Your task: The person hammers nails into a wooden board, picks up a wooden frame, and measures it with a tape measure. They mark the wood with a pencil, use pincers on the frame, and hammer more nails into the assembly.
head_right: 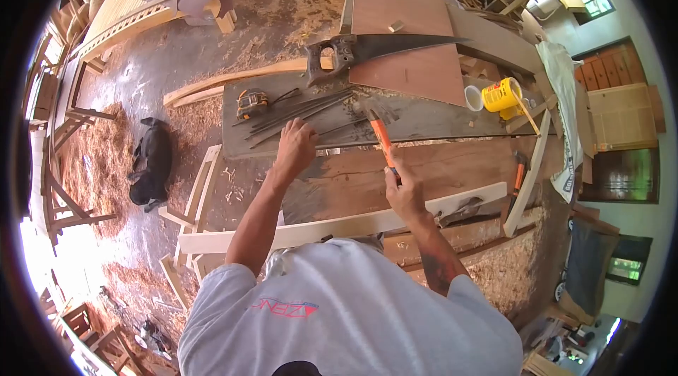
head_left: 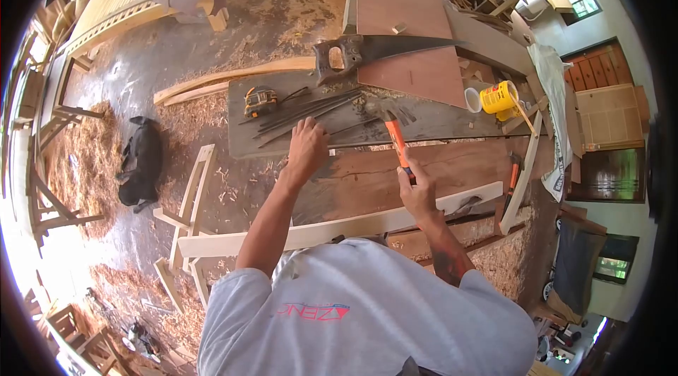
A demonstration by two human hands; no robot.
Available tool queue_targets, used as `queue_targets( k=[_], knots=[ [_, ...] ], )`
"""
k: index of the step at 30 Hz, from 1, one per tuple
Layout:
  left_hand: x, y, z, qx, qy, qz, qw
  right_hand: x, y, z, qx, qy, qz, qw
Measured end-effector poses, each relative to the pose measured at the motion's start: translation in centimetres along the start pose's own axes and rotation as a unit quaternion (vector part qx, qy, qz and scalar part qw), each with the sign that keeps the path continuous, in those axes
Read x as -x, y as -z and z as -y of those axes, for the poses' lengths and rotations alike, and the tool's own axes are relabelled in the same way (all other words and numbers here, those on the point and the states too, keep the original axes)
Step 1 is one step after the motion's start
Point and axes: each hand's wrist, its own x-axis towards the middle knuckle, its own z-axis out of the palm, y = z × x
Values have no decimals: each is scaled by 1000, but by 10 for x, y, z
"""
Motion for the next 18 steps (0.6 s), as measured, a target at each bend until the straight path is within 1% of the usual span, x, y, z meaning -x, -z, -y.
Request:
queue_targets(
  k=[2, 3, 5, 6, 8, 9, 10, 11, 12, 13, 15, 16, 18],
  knots=[
    [-4, -4, 0, -13, -9, -4, 1000, 5, -4, -6, 7, -15, 33, 999],
    [-6, -3, -2, -12, -13, -9, 1000, 5, -3, -9, 9, -10, 29, 999],
    [-8, -2, -2, -26, 3, 15, 1000, -1, -1, -16, 20, -29, 65, 997],
    [-12, 0, 0, -27, 7, 10, 1000, -7, -2, -14, 20, -24, 69, 997],
    [-7, -1, 3, -8, 4, 24, 1000, -2, -3, -7, -9, -10, -16, 1000],
    [-3, 0, 2, -7, 9, 27, 1000, -6, 2, 7, -15, 1, -30, 999],
    [-1, 3, 1, 22, 14, 1, 1000, -2, 0, 3, -16, -4, -30, 999],
    [-2, 5, -1, 52, 14, -26, 998, 1, -2, -6, -10, -14, -9, 1000],
    [-3, 4, 0, 53, 8, -25, 998, 2, -1, -11, -3, -23, 9, 1000],
    [-2, 2, 2, 61, 16, -25, 998, 2, 3, -15, -1, -21, 4, 1000],
    [-8, 0, 5, 66, 23, -31, 997, -5, 8, -15, 39, -27, 58, 997],
    [-11, -1, 8, 58, 19, -38, 997, -11, 7, -11, 38, -22, 61, 997],
    [-2, -5, 8, 53, 25, -30, 998, -4, 9, 2, -4, -46, 10, 999]
  ],
)
